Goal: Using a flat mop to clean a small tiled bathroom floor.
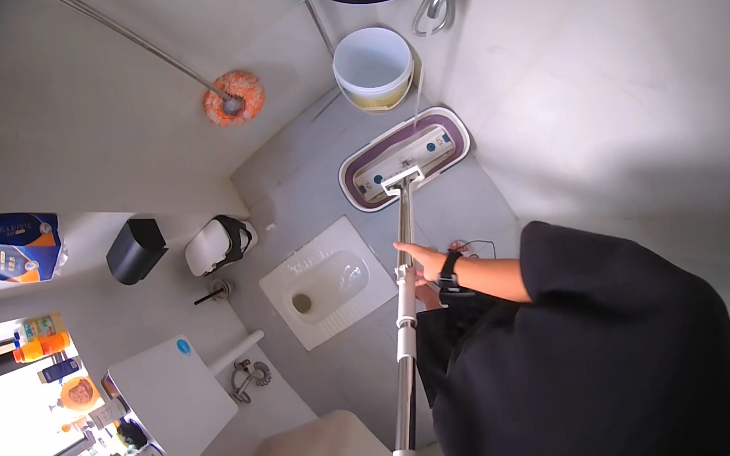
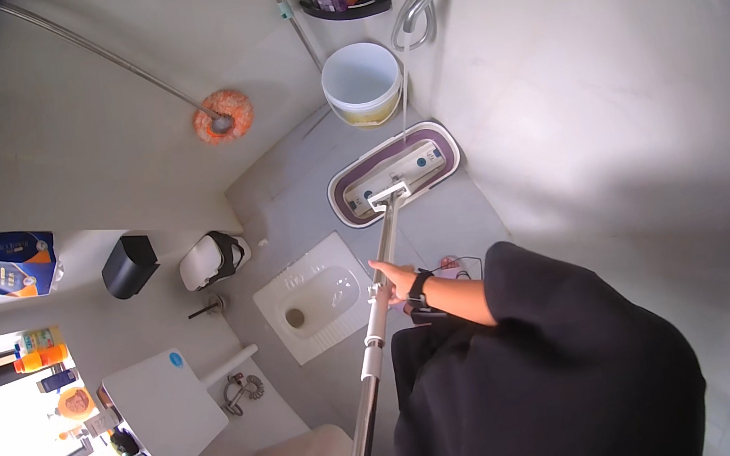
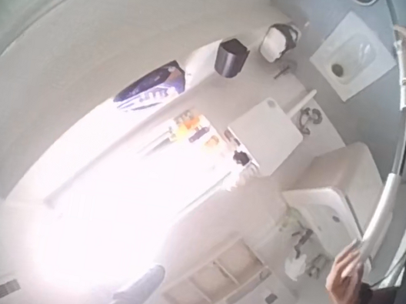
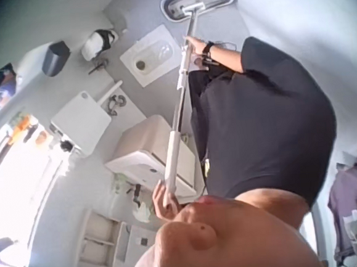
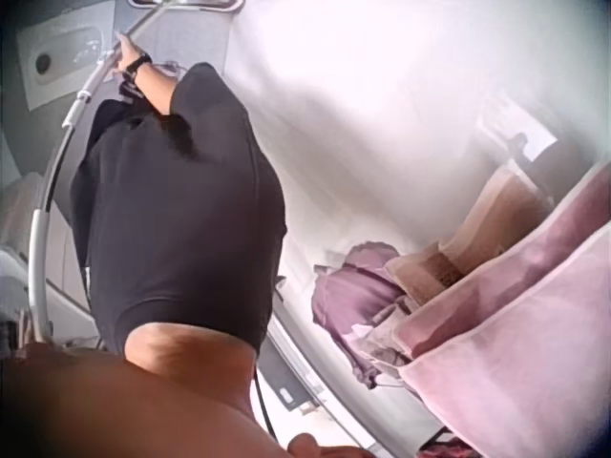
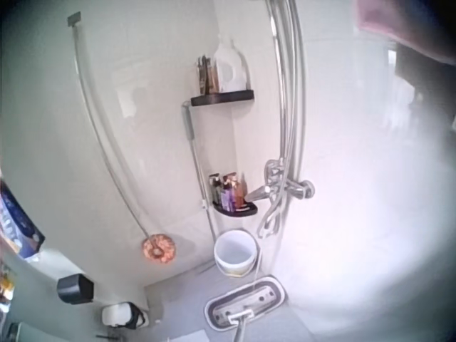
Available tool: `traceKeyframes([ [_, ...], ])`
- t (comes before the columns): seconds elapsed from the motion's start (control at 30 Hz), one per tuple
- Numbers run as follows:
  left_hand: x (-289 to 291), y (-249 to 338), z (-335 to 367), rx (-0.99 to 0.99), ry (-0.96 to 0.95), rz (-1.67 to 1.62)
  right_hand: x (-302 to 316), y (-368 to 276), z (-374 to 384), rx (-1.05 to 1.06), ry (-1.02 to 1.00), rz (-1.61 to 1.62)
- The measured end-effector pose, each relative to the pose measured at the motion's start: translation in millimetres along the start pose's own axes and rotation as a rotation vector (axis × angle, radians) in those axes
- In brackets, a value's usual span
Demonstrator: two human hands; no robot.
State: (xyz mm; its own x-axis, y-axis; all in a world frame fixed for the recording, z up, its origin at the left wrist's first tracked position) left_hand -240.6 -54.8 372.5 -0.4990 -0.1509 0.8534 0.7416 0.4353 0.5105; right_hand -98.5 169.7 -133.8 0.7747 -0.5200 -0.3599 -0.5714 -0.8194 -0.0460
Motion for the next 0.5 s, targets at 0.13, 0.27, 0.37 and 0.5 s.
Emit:
traceKeyframes([
  [0.13,-10.9,-23.3,-36.9,0.776,-0.363,-0.089,41.6,25.8,91.1,-0.057,0.002,0.014],
  [0.27,-1.0,-77.7,-100.0,0.676,-0.323,0.093,37.1,54.3,89.1,-0.037,-0.053,0.06],
  [0.37,-5.2,-61.4,-88.9,0.164,-0.125,0.272,32.3,47.4,69.9,-0.039,-0.113,0.046],
  [0.5,-30.9,-15.1,-15.9,-0.111,0.191,-0.12,13.0,35.8,26.0,-0.047,-0.138,0.011],
])
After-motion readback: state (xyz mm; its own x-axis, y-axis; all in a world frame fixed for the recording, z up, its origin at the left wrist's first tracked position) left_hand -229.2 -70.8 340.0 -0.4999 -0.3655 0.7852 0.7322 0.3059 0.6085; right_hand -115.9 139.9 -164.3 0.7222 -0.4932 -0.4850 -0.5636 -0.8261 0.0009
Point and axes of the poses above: each hand's wrist, its own z-axis towards the middle knuckle, its own x-axis out of the back of the hand, y = z × x, the point moved 3 cm from there along z, towards the middle knuckle, and after that the axes turned 11 degrees about z, right-handed, at the moved point
